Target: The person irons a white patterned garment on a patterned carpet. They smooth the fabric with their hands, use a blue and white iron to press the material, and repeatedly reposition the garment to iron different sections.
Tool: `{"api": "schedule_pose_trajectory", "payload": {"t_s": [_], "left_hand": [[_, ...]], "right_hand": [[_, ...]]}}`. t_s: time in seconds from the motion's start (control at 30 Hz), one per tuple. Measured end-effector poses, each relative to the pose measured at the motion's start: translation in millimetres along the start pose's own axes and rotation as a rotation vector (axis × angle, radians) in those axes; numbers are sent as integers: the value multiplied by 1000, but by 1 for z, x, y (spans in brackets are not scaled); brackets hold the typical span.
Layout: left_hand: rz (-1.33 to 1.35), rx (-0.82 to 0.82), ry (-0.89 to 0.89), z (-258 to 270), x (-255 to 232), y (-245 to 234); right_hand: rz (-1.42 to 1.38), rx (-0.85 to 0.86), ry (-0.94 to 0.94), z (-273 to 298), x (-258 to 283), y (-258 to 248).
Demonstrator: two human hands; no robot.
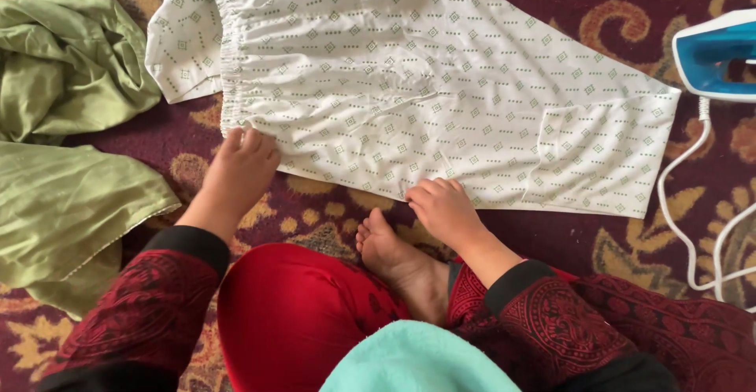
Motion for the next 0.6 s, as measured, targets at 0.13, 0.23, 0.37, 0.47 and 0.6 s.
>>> {"api": "schedule_pose_trajectory", "payload": {"t_s": [0.13,0.23,0.37,0.47,0.6], "left_hand": [[33,89,-78,-11,-13,11],[198,84,-41,-32,-28,-8],[430,162,293,-60,-66,-23],[349,322,398,-73,-63,-23],[251,598,282,-70,-35,-21]], "right_hand": [[-15,-54,-25,-3,3,-11],[-45,-214,-124,-14,7,-16],[-79,-351,-397,-41,24,-21],[-16,-119,-444,-55,13,-12],[157,-161,-382,-61,7,-11]]}}
Point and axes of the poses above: each hand's wrist, its own z-axis away from the middle knuckle, its own y-axis out of the palm, x = y × z, the point moved 4 cm from there along -z, towards the middle knuckle
